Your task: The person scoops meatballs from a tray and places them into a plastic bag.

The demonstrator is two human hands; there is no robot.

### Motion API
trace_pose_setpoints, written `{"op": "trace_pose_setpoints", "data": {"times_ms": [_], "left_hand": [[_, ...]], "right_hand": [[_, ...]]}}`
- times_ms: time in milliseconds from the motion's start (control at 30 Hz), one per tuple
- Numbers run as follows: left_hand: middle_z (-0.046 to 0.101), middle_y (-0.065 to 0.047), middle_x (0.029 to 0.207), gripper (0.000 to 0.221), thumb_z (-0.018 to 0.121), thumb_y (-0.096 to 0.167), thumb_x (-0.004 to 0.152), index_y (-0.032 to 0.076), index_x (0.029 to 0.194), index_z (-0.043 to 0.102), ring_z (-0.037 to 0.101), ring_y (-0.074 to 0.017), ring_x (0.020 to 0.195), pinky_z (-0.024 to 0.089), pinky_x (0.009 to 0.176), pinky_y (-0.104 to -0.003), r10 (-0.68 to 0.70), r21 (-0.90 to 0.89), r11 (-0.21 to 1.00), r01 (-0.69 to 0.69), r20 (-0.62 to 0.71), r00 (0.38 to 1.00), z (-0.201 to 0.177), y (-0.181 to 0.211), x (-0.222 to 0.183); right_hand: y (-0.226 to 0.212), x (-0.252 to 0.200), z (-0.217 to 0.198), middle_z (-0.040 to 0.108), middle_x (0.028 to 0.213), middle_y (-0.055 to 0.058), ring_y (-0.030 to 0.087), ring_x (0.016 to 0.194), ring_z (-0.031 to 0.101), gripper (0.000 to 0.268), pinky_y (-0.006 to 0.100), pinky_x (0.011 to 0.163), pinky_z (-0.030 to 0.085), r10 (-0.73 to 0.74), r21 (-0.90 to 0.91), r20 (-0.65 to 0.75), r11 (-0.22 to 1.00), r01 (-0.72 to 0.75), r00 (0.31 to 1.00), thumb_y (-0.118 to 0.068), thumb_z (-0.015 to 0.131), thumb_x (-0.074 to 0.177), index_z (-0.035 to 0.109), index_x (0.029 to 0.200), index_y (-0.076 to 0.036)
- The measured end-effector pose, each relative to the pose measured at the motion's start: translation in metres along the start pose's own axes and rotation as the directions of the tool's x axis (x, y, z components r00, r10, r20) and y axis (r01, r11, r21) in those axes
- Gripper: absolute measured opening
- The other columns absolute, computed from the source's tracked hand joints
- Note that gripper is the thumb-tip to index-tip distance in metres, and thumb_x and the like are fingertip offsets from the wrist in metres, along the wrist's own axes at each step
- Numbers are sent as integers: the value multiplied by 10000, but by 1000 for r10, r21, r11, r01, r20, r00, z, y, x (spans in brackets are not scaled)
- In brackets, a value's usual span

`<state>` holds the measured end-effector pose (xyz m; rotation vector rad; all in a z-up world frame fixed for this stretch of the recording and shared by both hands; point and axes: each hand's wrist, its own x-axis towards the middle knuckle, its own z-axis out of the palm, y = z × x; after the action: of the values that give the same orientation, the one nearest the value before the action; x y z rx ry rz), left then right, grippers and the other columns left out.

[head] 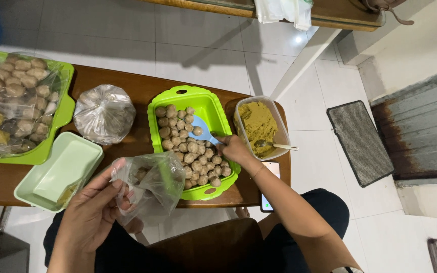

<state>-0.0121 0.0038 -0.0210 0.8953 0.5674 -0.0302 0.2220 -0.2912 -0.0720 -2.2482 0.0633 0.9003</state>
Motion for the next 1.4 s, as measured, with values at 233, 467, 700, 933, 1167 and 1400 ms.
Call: {"op": "trace_pose_setpoints", "data": {"times_ms": [233, 467, 700, 933, 1167, 1400], "left_hand": [[710, -56, 868, 547, 572, 60, 975, 103, 1520, 602, 666, -111, 674, 594, 642, -236, 5, -32, 999, -4, 5, 1000, 1, -4, 2], [665, -54, 783, 546, 570, 75, 975, 106, 1520, 595, 615, -104, 575, 548, 602, -229, 22, -20, 1000, -21, 50, 999, 1, -2, -1], [664, -61, 817, 555, 579, 65, 973, 107, 1525, 600, 623, -121, 610, 554, 625, -233, -15, -8, 1000, 15, 2, 1000, 6, 1, -4], [644, -88, 809, 567, 581, 67, 969, 110, 1534, 592, 635, -136, 681, 539, 630, -236, -20, -2, 1000, 20, -6, 1000, 10, 2, -5], [618, -101, 825, 576, 582, 92, 971, 118, 1545, 583, 567, -136, 601, 506, 621, -281, -31, 29, 999, 32, -26, 999, 13, 4, -6], [643, -120, 817, 578, 599, 100, 960, 144, 1536, 594, 575, -135, 627, 498, 640, -247, -26, 7, 1000, 27, -28, 999, 17, 3, -5]], "right_hand": [[22, 27, 7, 677, 1121, 67, 162, 877, 555, 397, 290, 870, 429, -87, -60, -7, 994, 87, 996, -228, 647, 969, 672, 1344, -102], [28, 19, 2, 715, 703, 46, 65, 397, 425, 473, 200, 389, 351, -27, 309, 9, 951, 23, 1000, -136, 689, 959, 609, 1414, -32], [42, 24, -4, 675, 653, 40, 73, 387, 409, 422, 203, 375, 333, -75, 369, 0, 927, 70, 997, -104, 683, 951, 650, 1357, 6], [36, 4, -15, 679, 656, 40, 72, 394, 412, 394, 201, 378, 321, -62, 376, -15, 924, 63, 998, -96, 672, 960, 663, 1340, 7], [33, -21, -32, 704, 685, 50, 75, 410, 445, 422, 201, 379, 361, -144, 340, 34, 932, 124, 989, -76, 678, 950, 650, 1366, -10], [-8, -97, -50, 728, 673, 28, 71, 398, 485, 315, 190, 356, 378, -247, 151, 147, 963, 225, 958, -91, 648, 993, 718, 1299, -71]]}}
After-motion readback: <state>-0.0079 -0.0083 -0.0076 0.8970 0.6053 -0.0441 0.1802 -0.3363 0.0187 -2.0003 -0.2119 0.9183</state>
